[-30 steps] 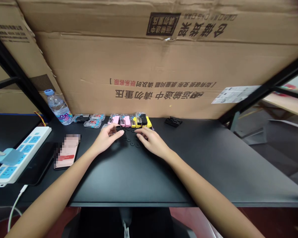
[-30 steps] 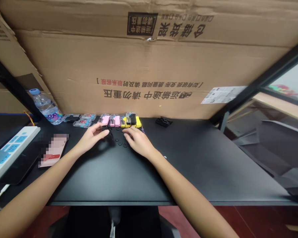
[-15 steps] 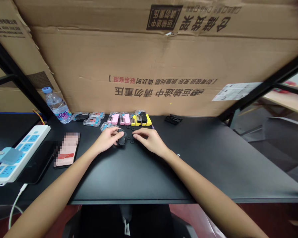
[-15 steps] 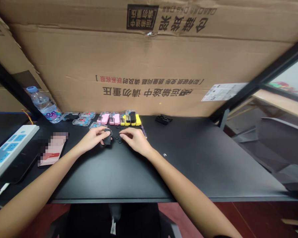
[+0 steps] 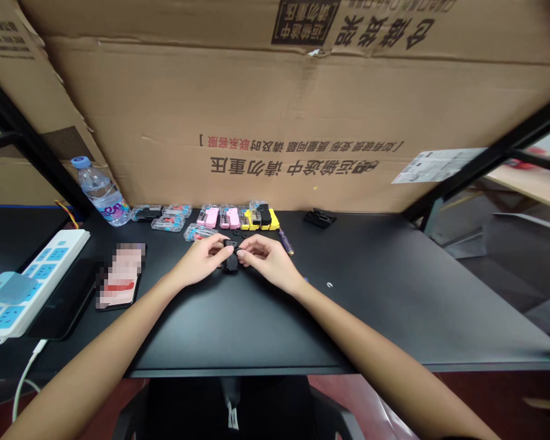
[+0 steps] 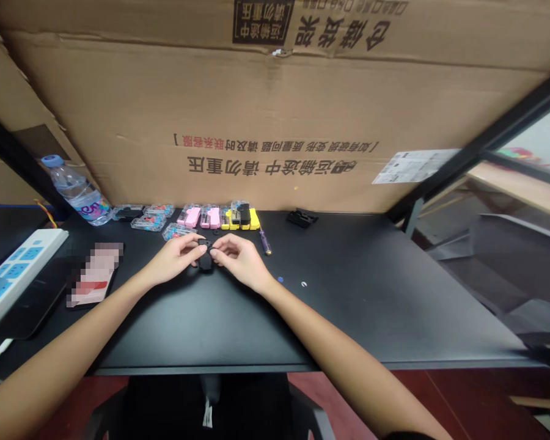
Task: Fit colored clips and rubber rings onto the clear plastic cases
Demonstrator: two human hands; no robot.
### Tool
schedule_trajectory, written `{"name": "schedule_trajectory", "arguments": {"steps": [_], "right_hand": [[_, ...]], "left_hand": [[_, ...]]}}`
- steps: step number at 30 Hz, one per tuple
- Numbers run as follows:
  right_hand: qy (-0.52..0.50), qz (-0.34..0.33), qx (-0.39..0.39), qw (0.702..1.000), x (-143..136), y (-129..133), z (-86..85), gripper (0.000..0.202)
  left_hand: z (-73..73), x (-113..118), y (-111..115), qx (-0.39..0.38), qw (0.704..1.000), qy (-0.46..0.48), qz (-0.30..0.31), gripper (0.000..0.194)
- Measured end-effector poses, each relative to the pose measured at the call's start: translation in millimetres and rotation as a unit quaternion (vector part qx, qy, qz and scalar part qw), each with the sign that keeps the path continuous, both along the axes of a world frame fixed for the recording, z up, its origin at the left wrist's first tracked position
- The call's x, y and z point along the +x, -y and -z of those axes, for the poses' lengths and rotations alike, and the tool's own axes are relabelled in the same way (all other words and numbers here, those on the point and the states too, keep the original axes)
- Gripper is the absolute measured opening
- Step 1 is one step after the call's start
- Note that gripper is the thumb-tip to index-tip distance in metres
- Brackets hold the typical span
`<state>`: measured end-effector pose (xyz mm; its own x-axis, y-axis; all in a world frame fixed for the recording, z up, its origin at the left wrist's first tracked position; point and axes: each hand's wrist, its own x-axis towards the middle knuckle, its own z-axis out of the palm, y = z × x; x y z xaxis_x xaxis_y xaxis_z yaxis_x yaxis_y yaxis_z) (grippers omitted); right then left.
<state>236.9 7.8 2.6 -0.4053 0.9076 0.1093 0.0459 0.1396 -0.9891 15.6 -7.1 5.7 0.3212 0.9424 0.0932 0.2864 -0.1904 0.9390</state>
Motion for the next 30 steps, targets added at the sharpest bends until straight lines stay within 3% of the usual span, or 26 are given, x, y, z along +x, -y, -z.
{"name": "schedule_trajectory", "arguments": {"steps": [8,15,18,21,24,30], "right_hand": [[0.039,-0.007,0.015,0.999,-1.0,3.1,-1.0,0.047],[0.073,-0.004,0.071,0.995,2.1,5.2,-6.6,0.046],[0.084,-0.007,0.09,0.992,12.7,-3.9,-11.7,0.043],[0.117,0.034,0.127,0.984,28.5,-16.9,-13.1,0.04],[0.189,-0.003,0.15,0.97,40.8,-25.9,-10.3,0.036],[0.288,-0.079,0.195,0.934,45.7,-25.9,-7.3,0.026]], "left_hand": [[-9.2,-0.1,6.7,0.111,0.991,-0.077,-0.014,0.035],[-12.7,0.4,7.7,0.128,0.988,-0.082,-0.006,0.036],[-14.2,-2.1,5.2,0.134,0.986,-0.095,-0.034,0.036],[-15.6,-6.9,2.0,0.146,0.981,-0.1,-0.08,0.037],[-16.1,-10.2,-0.1,0.152,0.977,-0.102,-0.107,0.035],[-15.0,-9.0,-0.2,0.141,0.979,-0.109,-0.104,0.037]]}}
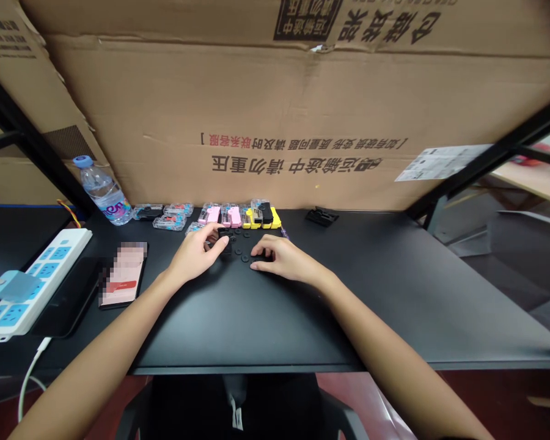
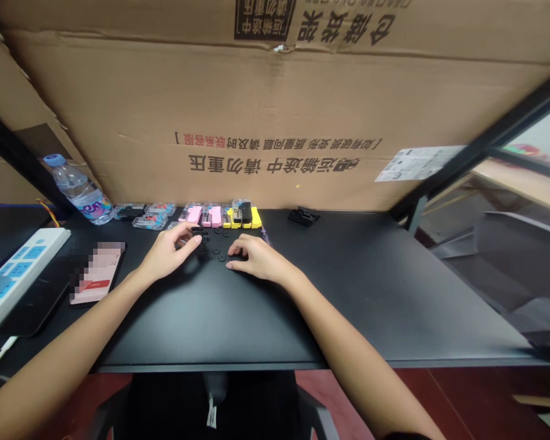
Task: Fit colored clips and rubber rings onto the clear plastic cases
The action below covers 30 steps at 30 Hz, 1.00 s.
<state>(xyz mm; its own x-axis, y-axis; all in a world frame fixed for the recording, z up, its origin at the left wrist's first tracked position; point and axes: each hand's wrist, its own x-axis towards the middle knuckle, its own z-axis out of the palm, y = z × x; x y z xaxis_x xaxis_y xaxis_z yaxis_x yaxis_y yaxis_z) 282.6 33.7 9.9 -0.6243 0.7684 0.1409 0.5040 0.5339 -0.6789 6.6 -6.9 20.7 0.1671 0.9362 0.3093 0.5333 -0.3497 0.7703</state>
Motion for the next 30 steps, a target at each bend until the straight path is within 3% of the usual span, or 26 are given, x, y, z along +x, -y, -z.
{"name": "schedule_trajectory", "arguments": {"steps": [9,16,30], "right_hand": [[-0.027,-0.006,-0.051,0.998,0.2,-1.6,0.9,0.036],[-0.17,0.052,-0.093,0.98,-12.7,8.8,-1.0,0.03],[-0.231,0.097,-0.073,0.965,-26.5,16.0,2.5,0.036]], "left_hand": [[1.3,0.1,0.1,-0.017,1.0,0.015,0.021,0.037],[5.8,5.0,0.7,-0.138,0.983,0.101,0.07,0.04],[5.4,3.6,0.1,-0.08,0.981,0.104,0.141,0.026]]}}
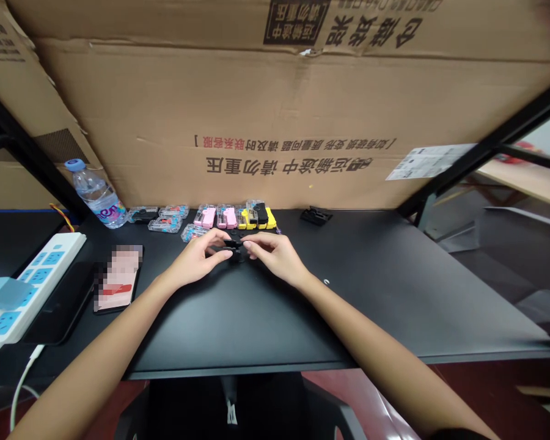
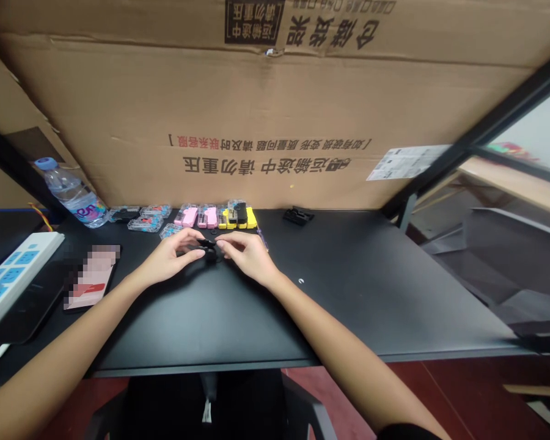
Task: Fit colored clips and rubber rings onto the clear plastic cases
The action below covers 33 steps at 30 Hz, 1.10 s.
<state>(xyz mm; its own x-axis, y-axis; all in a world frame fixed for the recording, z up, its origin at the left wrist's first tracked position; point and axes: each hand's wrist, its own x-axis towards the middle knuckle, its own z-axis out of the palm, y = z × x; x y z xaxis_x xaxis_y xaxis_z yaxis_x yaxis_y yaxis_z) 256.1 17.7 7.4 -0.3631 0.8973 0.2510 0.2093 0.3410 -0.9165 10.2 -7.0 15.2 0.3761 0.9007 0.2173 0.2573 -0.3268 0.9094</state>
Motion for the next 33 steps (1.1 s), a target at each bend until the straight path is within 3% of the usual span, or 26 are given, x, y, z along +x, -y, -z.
{"name": "schedule_trajectory", "arguments": {"steps": [6,21,33], "right_hand": [[-0.019,-0.003,0.016,1.0,-5.5,3.3,2.0,0.042],[0.074,-0.035,0.142,0.986,-4.5,7.5,-1.4,0.02],[0.082,-0.067,0.18,0.978,-1.3,5.0,1.9,0.022]], "left_hand": [[0.3,0.7,1.4,0.026,0.999,0.0,0.033,0.026],[2.5,1.0,0.1,-0.017,0.999,0.033,0.013,0.027],[-1.7,-0.3,0.0,-0.054,0.997,0.051,0.005,0.032]]}}
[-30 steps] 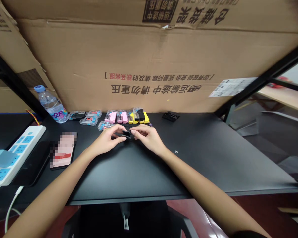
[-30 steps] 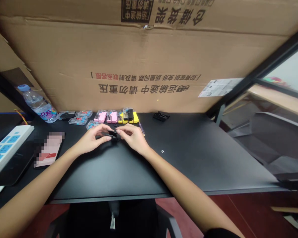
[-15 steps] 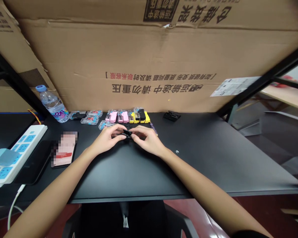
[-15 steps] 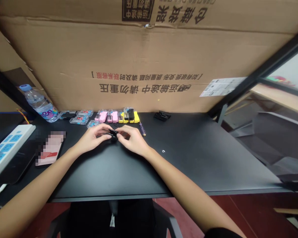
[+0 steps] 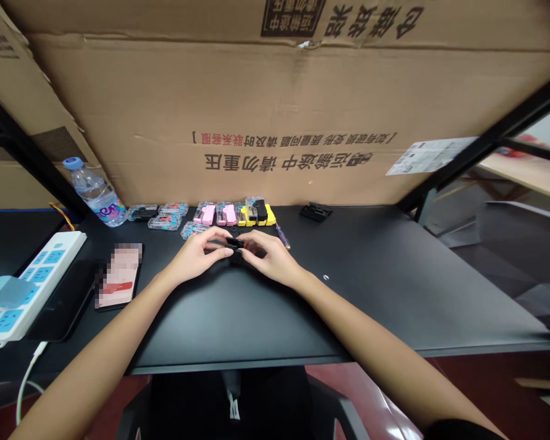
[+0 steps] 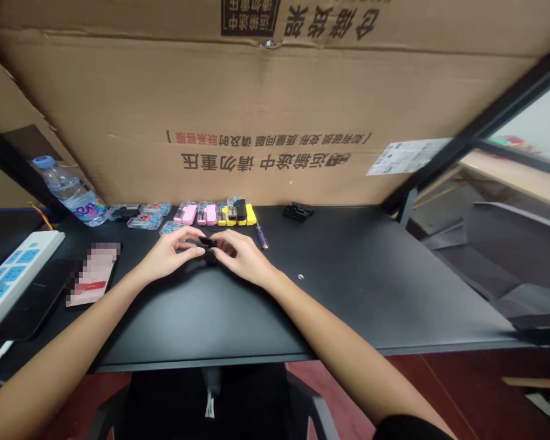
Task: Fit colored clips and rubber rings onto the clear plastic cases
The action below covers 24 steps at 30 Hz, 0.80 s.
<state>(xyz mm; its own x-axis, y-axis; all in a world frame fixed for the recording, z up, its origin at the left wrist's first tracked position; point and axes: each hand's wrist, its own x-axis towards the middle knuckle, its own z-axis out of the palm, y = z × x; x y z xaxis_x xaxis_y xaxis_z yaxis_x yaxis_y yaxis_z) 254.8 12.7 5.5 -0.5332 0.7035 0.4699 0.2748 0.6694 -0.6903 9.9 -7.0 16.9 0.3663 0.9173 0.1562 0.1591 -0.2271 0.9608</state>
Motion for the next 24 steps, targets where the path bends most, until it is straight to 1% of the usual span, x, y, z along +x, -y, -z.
{"name": "schedule_trajectory", "arguments": {"steps": [4,11,15,20,22,24], "right_hand": [[-0.013,0.006,-0.006,1.0,-1.6,1.2,0.7,0.023],[-0.01,0.038,0.0,0.999,-4.7,0.7,3.1,0.017],[0.011,0.041,-0.014,0.999,-6.3,0.3,5.8,0.016],[0.013,0.033,-0.023,0.999,-6.0,0.5,4.4,0.016],[0.001,0.044,-0.04,0.998,-5.6,0.0,4.1,0.018],[-0.022,0.057,-0.066,0.996,-5.3,-1.2,5.3,0.023]], "left_hand": [[0.4,-0.1,-1.6,-0.008,1.0,0.01,-0.015,0.037],[2.3,2.4,1.4,0.002,1.0,0.004,-0.004,0.036],[0.3,2.9,4.4,0.043,0.998,-0.038,-0.001,0.035],[-1.7,2.1,4.8,0.097,0.992,-0.086,-0.009,0.037],[-5.0,-1.0,3.7,0.127,0.984,-0.125,-0.025,0.032],[-10.3,-7.1,1.6,0.156,0.969,-0.179,-0.063,0.028]]}}
